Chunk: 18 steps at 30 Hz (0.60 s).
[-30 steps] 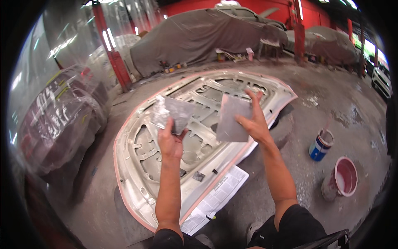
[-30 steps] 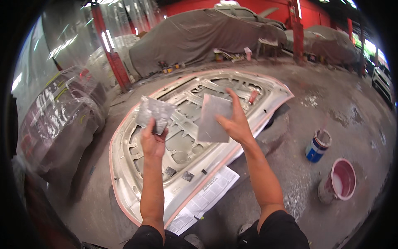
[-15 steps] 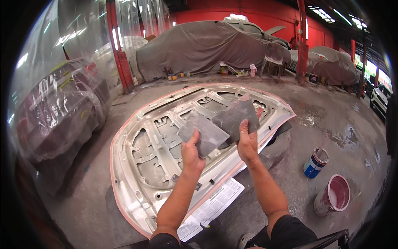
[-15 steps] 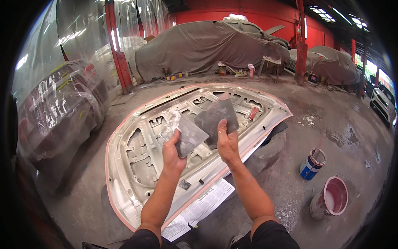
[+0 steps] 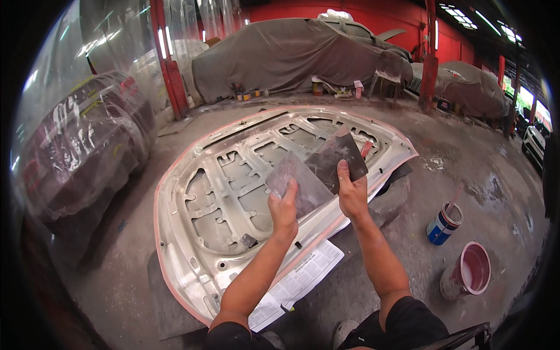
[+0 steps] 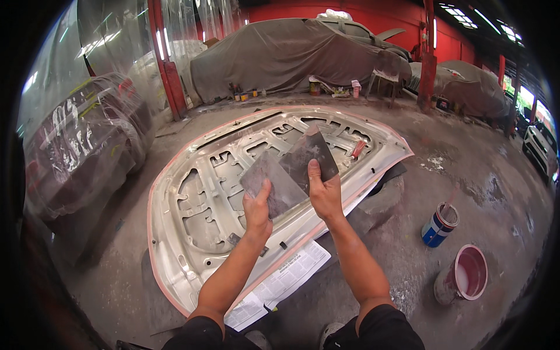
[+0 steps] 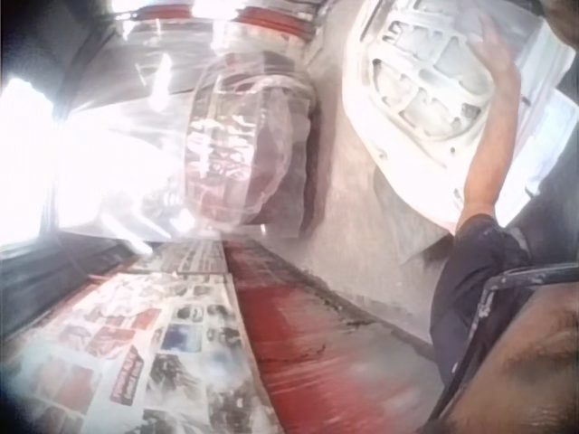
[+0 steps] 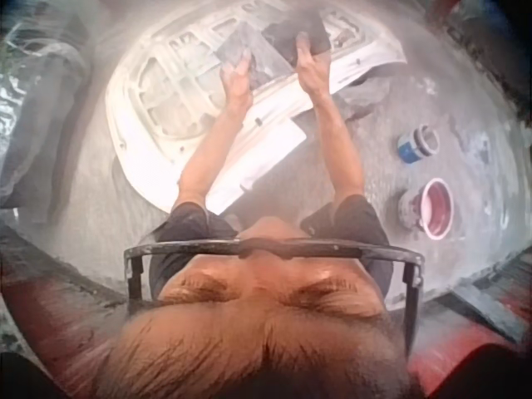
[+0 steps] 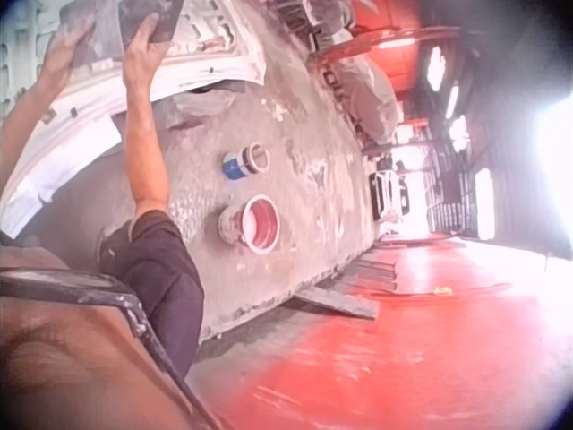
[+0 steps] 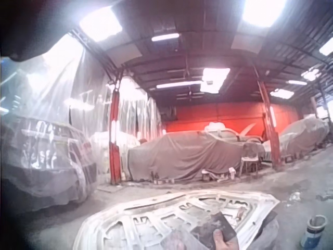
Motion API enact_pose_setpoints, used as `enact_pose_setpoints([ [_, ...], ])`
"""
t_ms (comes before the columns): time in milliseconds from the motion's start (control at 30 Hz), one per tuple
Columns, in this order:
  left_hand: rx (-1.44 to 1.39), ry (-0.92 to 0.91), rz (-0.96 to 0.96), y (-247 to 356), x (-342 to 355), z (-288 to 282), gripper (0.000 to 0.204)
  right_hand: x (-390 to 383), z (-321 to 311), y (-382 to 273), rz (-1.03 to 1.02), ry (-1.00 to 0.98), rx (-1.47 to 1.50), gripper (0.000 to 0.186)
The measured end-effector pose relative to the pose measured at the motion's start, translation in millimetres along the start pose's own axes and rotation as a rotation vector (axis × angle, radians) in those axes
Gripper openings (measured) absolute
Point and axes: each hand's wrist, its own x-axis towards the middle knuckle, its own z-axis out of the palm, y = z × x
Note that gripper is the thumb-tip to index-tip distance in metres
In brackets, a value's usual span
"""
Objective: The person applies body filler to a car hood using a putty knife. They scoop the filler from a container, spread it onto the metal surface, and smooth it out to fill imperfections.
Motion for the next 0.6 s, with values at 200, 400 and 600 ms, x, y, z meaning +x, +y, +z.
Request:
enact_pose_setpoints([
  [200, 0.169, -0.03, 0.104, 0, 15, -18, 0.026, -6, -7, 14, 0.109, -0.205, -0.117, 0.019],
  [400, 0.162, -0.051, 0.115, 20, 18, -20, 0.027, -8, -7, 19, 0.127, -0.417, -0.169, 0.027],
  [600, 0.138, -0.055, 0.211, 26, 30, -25, 0.027, 2, -19, 13, 0.149, -0.617, -0.35, 0.03],
])
